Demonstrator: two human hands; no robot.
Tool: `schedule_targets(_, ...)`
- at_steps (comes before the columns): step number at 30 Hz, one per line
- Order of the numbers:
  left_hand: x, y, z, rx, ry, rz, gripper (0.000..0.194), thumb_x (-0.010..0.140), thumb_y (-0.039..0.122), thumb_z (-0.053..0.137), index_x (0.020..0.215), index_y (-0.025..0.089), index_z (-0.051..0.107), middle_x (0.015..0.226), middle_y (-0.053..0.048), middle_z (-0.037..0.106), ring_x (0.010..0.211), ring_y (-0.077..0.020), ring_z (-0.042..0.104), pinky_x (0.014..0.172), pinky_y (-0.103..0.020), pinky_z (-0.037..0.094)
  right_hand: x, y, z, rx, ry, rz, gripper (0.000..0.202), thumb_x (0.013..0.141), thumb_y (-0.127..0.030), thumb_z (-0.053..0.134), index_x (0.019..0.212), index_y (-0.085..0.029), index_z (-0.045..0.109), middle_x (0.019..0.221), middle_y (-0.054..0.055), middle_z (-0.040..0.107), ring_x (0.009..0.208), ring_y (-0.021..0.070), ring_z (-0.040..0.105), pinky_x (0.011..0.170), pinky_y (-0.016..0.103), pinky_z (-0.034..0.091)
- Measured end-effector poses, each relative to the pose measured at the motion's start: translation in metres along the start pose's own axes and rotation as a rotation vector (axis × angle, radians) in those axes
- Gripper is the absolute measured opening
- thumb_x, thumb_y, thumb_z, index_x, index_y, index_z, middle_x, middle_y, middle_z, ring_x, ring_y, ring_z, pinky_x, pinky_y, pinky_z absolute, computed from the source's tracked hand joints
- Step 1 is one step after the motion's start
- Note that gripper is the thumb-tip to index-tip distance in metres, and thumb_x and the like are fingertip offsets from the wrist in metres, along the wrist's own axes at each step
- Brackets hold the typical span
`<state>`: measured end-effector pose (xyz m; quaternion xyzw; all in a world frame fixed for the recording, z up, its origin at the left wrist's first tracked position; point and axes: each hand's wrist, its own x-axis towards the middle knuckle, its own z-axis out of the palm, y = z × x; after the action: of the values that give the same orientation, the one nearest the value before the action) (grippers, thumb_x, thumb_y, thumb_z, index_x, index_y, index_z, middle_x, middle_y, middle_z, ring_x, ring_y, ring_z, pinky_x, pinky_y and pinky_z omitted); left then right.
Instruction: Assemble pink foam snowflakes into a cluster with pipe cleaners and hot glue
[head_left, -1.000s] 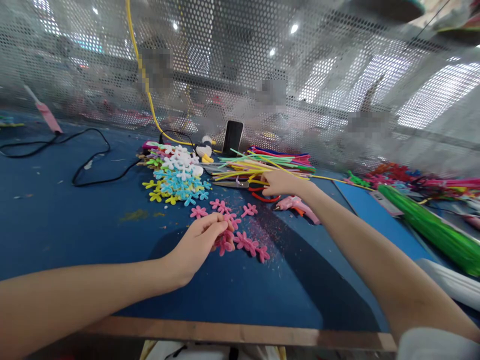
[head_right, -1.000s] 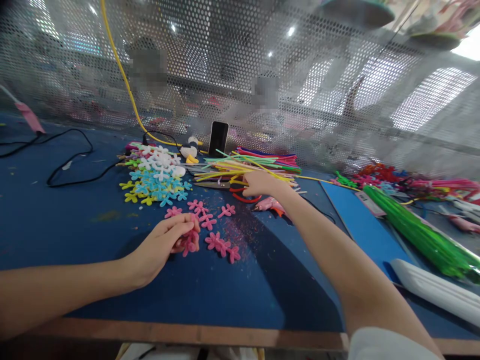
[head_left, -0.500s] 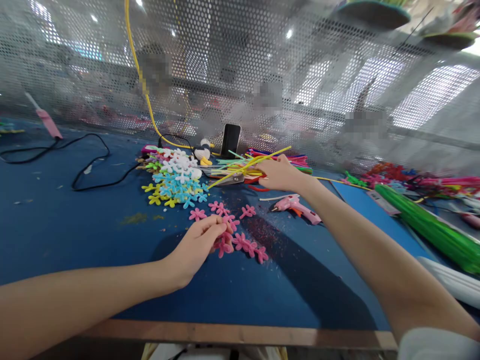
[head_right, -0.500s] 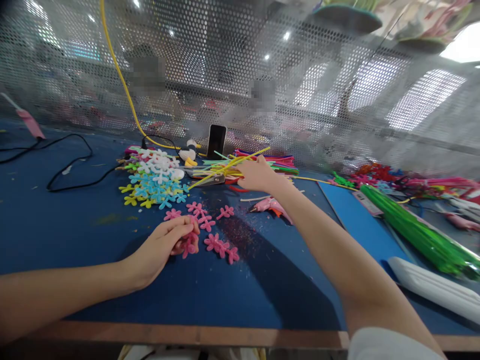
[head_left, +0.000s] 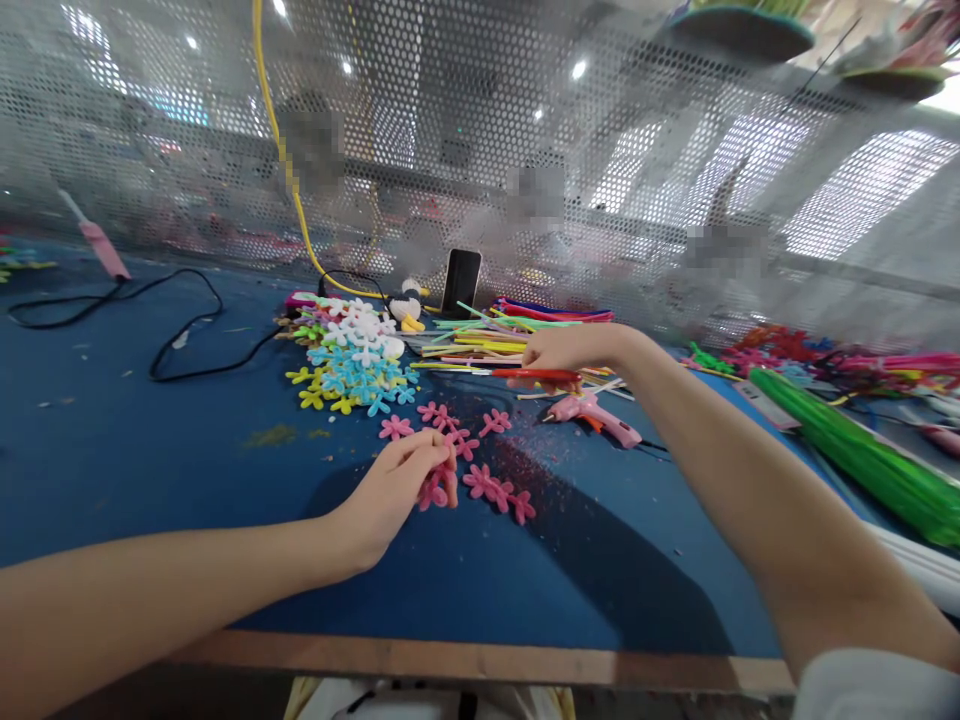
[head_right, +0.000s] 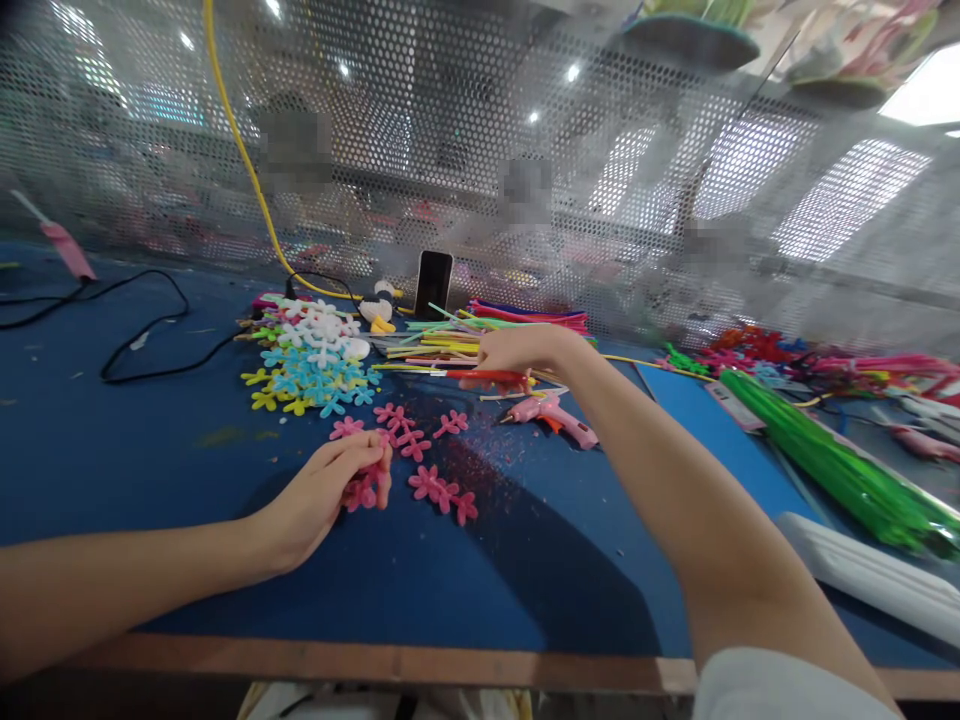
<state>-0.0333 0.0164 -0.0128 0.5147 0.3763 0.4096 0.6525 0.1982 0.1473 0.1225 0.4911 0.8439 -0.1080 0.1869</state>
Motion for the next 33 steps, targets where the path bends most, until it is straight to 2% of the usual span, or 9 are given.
schedule_targets(3, 0.001, -0.001, 0.0, 0.01, 0.002, 0.039, 0.025, 0.094, 0.035, 0.05, 0.077, 0.018, 0.056, 0.062, 0.001, 0.06, 0.059, -0.0094, 0.05, 0.055, -0.023, 0.033, -0.012, 0.002, -0.012, 0.153, -0.132, 0.038, 0.055, 0.086, -0.066, 0.055, 0.058, -0.019, 0.055, 0.053, 0.0, 0.05, 0.049, 0.0115, 0.039, 0.053, 0.031, 0.032)
schedule_targets(5, 0.001, -0.003, 0.0, 0.004, 0.009, 0.054, 0.026, 0.095, 0.039, 0.052, 0.082, 0.017, 0.059, 0.065, 0.001, 0.061, 0.061, -0.0094, 0.05, 0.056, -0.023, 0.033, -0.022, 0.002, -0.013, 0.087, -0.108, 0.124, 0.046, 0.087, -0.057, 0.057, 0.061, -0.02, 0.056, 0.053, 0.001, 0.052, 0.049, 0.0126, 0.041, 0.053, 0.031, 0.032)
schedule_targets(8, 0.003, -0.005, -0.001, 0.012, 0.022, 0.079, 0.028, 0.095, 0.043, 0.055, 0.092, 0.017, 0.065, 0.072, 0.001, 0.061, 0.062, -0.0087, 0.048, 0.057, -0.023, 0.033, -0.034, 0.0, 0.0, -0.148, 0.134, 0.147, 0.024, 0.079, -0.039, 0.065, 0.067, -0.02, 0.056, 0.063, 0.003, 0.059, 0.053, 0.015, 0.046, 0.054, 0.032, 0.032)
schedule_targets(10, 0.003, -0.005, 0.0, 0.015, 0.03, 0.099, 0.028, 0.096, 0.043, 0.057, 0.096, 0.017, 0.067, 0.075, 0.001, 0.061, 0.063, -0.0083, 0.047, 0.057, -0.023, 0.033, -0.041, -0.004, 0.016, -0.156, 0.332, 0.122, 0.02, 0.08, -0.039, 0.064, 0.075, -0.02, 0.058, 0.076, 0.007, 0.065, 0.06, 0.0168, 0.052, 0.057, 0.031, 0.034)
schedule_targets(12, 0.004, -0.005, 0.0, 0.019, 0.031, 0.128, 0.027, 0.096, 0.042, 0.058, 0.096, 0.017, 0.068, 0.077, 0.001, 0.061, 0.063, -0.008, 0.046, 0.058, -0.023, 0.033, -0.049, -0.009, 0.035, -0.108, 0.54, 0.214, 0.028, 0.084, -0.046, 0.059, 0.075, -0.02, 0.056, 0.077, 0.008, 0.065, 0.063, 0.018, 0.053, 0.06, 0.031, 0.036)
schedule_targets(15, 0.005, -0.004, 0.0, 0.006, 0.024, 0.163, 0.024, 0.095, 0.04, 0.061, 0.093, 0.017, 0.068, 0.077, 0.002, 0.061, 0.062, -0.0078, 0.045, 0.059, -0.023, 0.034, -0.062, -0.017, 0.064, 0.004, 0.658, 0.315, 0.047, 0.087, -0.062, 0.054, 0.062, -0.022, 0.047, 0.059, 0.003, 0.055, 0.053, 0.0155, 0.043, 0.056, 0.031, 0.032)
schedule_targets(18, 0.004, -0.003, 0.001, -0.029, 0.022, 0.167, 0.022, 0.093, 0.039, 0.063, 0.092, 0.018, 0.068, 0.077, 0.002, 0.062, 0.063, -0.0077, 0.045, 0.059, -0.023, 0.034, -0.075, -0.025, 0.091, 0.113, 0.732, 0.279, 0.048, 0.085, -0.067, 0.056, 0.067, -0.023, 0.048, 0.057, 0.001, 0.052, 0.051, 0.0145, 0.04, 0.053, 0.03, 0.032)
schedule_targets(25, 0.002, -0.004, 0.001, -0.094, 0.047, 0.166, 0.02, 0.089, 0.039, 0.066, 0.088, 0.02, 0.068, 0.078, 0.002, 0.059, 0.065, -0.0083, 0.045, 0.058, -0.022, 0.033, -0.103, -0.056, 0.131, 0.145, 0.515, 0.134, 0.037, 0.091, -0.054, 0.054, 0.106, -0.02, 0.051, 0.092, 0.01, 0.068, 0.074, 0.0238, 0.064, 0.063, 0.032, 0.046)
schedule_targets(33, 0.0, -0.005, 0.001, -0.064, 0.033, 0.201, 0.01, 0.086, 0.029, 0.064, 0.084, 0.02, 0.068, 0.072, 0.004, 0.055, 0.063, -0.0078, 0.044, 0.057, -0.021, 0.033, -0.103, -0.067, 0.14, 0.121, 0.398, 0.154, 0.04, 0.092, -0.054, 0.053, 0.113, -0.021, 0.048, 0.108, 0.014, 0.069, 0.09, 0.0311, 0.07, 0.072, 0.038, 0.05)
